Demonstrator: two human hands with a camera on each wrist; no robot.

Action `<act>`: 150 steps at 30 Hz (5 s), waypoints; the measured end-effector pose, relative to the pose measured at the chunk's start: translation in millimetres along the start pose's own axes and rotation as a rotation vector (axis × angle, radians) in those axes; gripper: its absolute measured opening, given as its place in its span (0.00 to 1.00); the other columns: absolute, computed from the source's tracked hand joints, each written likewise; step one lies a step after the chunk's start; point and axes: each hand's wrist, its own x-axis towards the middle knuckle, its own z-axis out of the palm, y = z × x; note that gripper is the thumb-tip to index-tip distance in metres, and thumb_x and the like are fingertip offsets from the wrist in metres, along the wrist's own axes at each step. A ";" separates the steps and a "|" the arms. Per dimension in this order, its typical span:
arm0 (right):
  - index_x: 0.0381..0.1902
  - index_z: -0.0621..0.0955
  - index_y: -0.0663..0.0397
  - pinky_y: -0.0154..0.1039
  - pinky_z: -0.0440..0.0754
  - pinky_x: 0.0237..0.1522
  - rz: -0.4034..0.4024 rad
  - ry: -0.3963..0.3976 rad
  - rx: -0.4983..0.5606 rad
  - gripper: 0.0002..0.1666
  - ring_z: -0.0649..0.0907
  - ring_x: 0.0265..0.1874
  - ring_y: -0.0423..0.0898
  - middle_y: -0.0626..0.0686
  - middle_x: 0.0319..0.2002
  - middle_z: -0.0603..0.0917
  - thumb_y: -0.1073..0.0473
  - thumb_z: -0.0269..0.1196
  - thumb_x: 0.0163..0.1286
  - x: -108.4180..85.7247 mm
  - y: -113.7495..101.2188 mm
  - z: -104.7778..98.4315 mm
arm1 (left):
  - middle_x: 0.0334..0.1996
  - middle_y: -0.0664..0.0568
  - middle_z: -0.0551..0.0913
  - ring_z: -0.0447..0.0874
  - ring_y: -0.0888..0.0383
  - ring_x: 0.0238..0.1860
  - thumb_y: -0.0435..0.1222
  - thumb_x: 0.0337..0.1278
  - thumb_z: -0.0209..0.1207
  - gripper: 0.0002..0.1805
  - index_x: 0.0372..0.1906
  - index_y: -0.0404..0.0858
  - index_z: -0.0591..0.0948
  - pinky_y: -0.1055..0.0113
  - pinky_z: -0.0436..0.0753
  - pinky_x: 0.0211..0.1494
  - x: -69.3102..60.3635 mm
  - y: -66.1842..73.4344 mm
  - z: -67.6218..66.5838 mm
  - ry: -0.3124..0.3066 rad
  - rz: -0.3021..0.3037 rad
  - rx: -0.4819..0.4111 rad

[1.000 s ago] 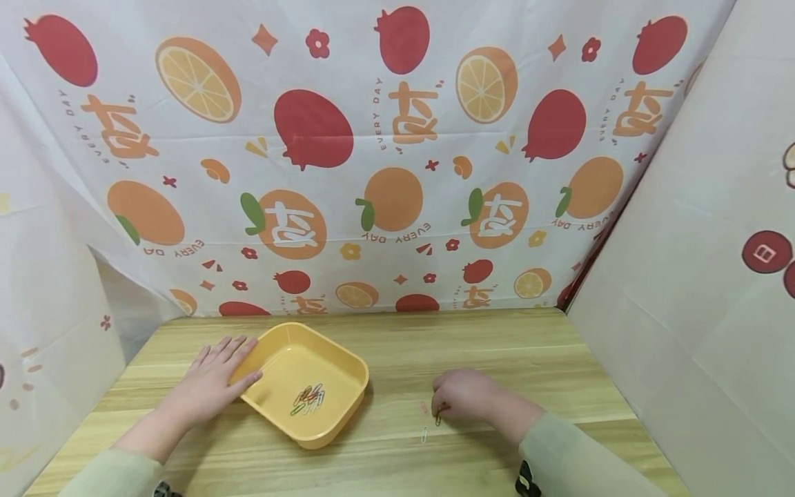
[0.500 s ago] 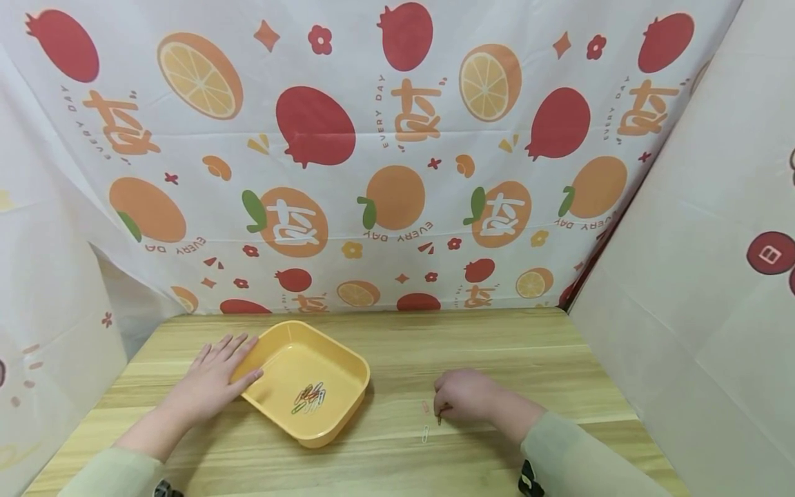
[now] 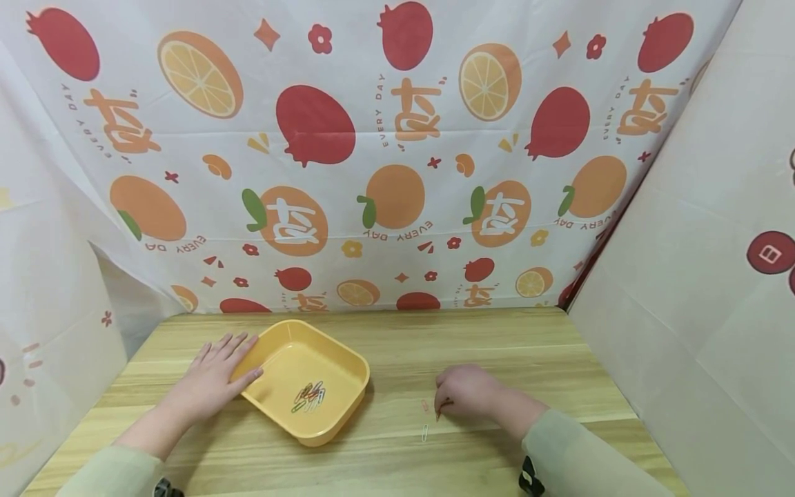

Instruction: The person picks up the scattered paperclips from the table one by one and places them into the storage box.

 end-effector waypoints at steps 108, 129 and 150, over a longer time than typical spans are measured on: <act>0.40 0.89 0.29 0.27 0.75 0.30 -0.094 -0.089 -0.141 0.06 0.79 0.34 0.33 0.35 0.30 0.78 0.49 0.67 0.67 212.9 -68.4 -20.0 | 0.76 0.33 0.52 0.43 0.31 0.75 0.60 0.70 0.48 0.43 0.78 0.38 0.56 0.41 0.27 0.75 -1.9 1.3 -0.4 -0.005 -0.004 0.008; 0.44 0.90 0.36 0.26 0.75 0.35 -0.027 0.159 -0.008 0.09 0.78 0.33 0.35 0.40 0.33 0.82 0.53 0.69 0.66 158.6 -47.2 -50.2 | 0.76 0.33 0.52 0.43 0.30 0.75 0.61 0.70 0.48 0.43 0.78 0.38 0.55 0.42 0.26 0.75 -0.3 1.3 -1.7 -0.012 -0.001 -0.003; 0.37 0.91 0.39 0.28 0.79 0.33 0.034 0.215 -0.056 0.06 0.79 0.30 0.35 0.39 0.31 0.82 0.54 0.73 0.61 32.3 -12.8 -13.1 | 0.76 0.33 0.51 0.44 0.30 0.75 0.60 0.71 0.47 0.43 0.78 0.38 0.55 0.43 0.24 0.75 1.5 -0.5 1.6 -0.004 0.003 0.000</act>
